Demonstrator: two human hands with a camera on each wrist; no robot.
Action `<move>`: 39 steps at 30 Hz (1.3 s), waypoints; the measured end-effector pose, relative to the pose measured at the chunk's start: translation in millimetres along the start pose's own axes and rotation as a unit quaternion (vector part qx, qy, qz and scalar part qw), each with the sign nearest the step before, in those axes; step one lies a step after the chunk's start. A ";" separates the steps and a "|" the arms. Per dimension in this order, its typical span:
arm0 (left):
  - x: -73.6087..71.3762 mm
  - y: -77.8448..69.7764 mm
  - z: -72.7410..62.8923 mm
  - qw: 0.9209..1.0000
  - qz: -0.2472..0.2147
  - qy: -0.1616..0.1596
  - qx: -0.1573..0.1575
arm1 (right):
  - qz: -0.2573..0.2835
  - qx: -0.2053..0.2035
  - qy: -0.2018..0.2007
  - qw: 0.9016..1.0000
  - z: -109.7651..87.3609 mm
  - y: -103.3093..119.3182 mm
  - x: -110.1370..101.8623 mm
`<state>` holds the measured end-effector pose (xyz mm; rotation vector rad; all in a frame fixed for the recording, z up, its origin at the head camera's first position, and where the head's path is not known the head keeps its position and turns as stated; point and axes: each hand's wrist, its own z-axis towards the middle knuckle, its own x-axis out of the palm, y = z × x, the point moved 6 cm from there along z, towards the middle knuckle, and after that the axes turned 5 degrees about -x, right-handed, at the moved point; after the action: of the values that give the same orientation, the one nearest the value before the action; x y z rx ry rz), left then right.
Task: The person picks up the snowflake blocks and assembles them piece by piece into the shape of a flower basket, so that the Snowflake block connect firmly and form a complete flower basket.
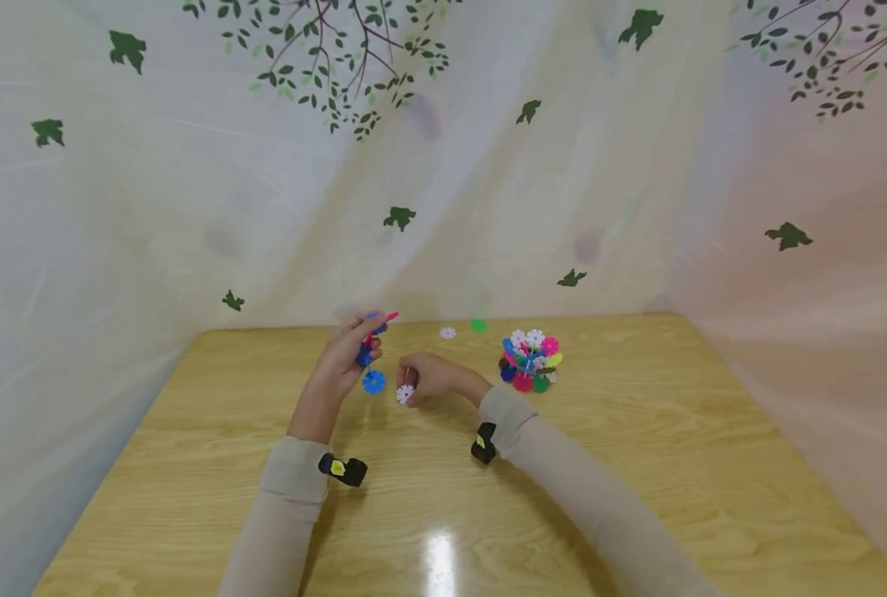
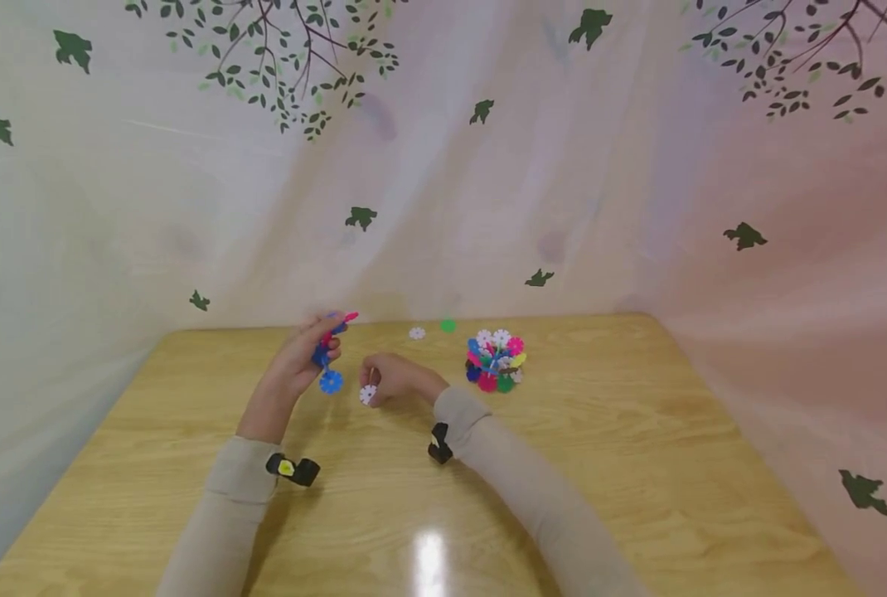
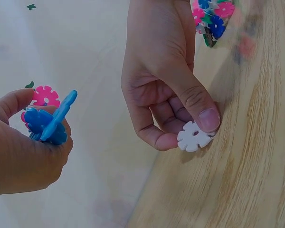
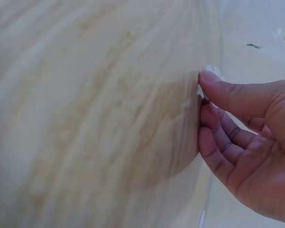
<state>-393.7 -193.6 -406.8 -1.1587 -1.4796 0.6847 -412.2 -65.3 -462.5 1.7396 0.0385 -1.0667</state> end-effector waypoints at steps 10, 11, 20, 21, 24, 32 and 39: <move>5.1 0.5 1.9 1.000 0.027 0.015 -0.001 | 0.111 0.026 -0.178 0.977 -26.4 0.9 -39.8; 6.6 1.1 2.2 0.999 0.031 0.020 -0.001 | 0.140 0.023 -0.217 0.966 -31.1 4.1 -48.0; 21.1 15.1 5.0 0.997 0.063 0.048 -0.012 | 0.249 -0.055 -0.413 0.874 -60.1 34.1 -85.1; 22.5 17.2 5.2 0.997 0.064 0.049 -0.015 | 0.251 -0.057 -0.423 0.869 -62.2 34.9 -85.4; 25.3 21.8 5.1 0.996 0.071 0.051 -0.021 | 0.252 -0.055 -0.441 0.860 -65.8 35.5 -85.2; 23.3 21.0 4.5 0.997 0.071 0.037 -0.005 | 0.249 -0.047 -0.447 0.858 -65.9 39.3 -85.6; 24.8 21.2 5.0 0.997 0.069 0.029 -0.005 | 0.270 -0.028 -0.454 0.849 -66.6 35.0 -83.7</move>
<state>-390.7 -162.4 -417.2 -1.2873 -1.3644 0.7322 -403.5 7.5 -377.1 0.9399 -0.9479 -1.3159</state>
